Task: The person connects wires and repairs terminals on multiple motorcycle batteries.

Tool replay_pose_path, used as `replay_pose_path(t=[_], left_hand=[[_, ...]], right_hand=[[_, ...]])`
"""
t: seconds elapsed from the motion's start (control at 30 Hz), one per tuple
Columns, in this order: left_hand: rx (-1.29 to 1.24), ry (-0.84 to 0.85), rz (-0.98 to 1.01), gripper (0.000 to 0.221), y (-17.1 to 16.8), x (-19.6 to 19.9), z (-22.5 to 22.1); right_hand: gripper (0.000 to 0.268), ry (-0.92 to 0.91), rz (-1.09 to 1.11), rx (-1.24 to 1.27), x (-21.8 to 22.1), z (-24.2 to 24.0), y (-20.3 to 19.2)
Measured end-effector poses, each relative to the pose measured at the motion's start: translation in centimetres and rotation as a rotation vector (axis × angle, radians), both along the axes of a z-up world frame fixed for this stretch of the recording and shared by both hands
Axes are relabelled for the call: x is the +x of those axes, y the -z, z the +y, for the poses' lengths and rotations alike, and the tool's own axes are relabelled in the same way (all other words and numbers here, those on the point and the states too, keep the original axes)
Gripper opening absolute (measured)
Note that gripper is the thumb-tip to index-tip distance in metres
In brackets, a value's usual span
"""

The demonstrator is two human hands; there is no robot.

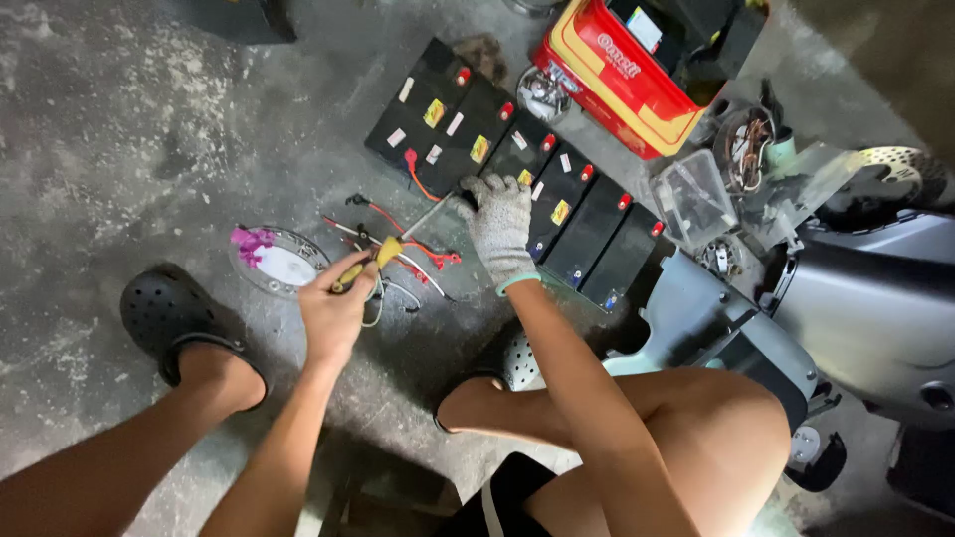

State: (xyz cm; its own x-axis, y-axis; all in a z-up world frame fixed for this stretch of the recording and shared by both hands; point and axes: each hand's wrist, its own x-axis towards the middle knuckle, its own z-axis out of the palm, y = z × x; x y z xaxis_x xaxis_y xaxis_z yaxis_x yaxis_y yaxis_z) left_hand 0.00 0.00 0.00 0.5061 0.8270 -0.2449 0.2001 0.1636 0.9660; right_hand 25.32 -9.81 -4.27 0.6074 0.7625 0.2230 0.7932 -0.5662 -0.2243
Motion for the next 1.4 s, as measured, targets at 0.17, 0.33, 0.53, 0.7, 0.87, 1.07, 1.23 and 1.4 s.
replay_pose_path(t=[0.17,0.33,0.53,0.7,0.87,1.07,1.23,1.4], left_hand=[[-0.434,-0.151,-0.06,0.028,2.9,0.2,-1.0],[-0.647,-0.2,-0.232,0.03,5.4,1.9,-0.8],[-0.741,-0.31,-0.466,0.036,0.9,1.2,0.1],[-0.86,-0.378,-0.598,0.033,-0.3,-0.6,-0.1],[-0.483,-0.101,-0.131,0.033,-6.1,0.9,1.1],[0.651,0.291,0.302,0.026,-17.9,5.7,4.6],[0.748,0.603,0.591,0.021,-19.7,10.9,4.4],[0.901,0.729,0.725,0.021,-19.1,13.9,3.5]], right_hand=[[0.043,0.048,0.106,-0.049,-0.2,0.3,-0.8],[0.048,0.088,0.1,-0.054,-0.3,0.8,-1.7],[0.039,0.097,0.233,-0.001,0.9,1.5,-2.8],[0.028,0.074,0.201,-0.048,1.4,1.8,-2.8],[0.03,0.144,0.272,-0.046,1.8,1.9,-1.7],[0.027,0.184,0.119,0.05,1.2,1.1,-1.0],[0.016,0.099,0.064,-0.001,0.9,0.4,-0.1],[0.033,0.114,0.056,0.171,-1.3,-0.4,-0.7]])
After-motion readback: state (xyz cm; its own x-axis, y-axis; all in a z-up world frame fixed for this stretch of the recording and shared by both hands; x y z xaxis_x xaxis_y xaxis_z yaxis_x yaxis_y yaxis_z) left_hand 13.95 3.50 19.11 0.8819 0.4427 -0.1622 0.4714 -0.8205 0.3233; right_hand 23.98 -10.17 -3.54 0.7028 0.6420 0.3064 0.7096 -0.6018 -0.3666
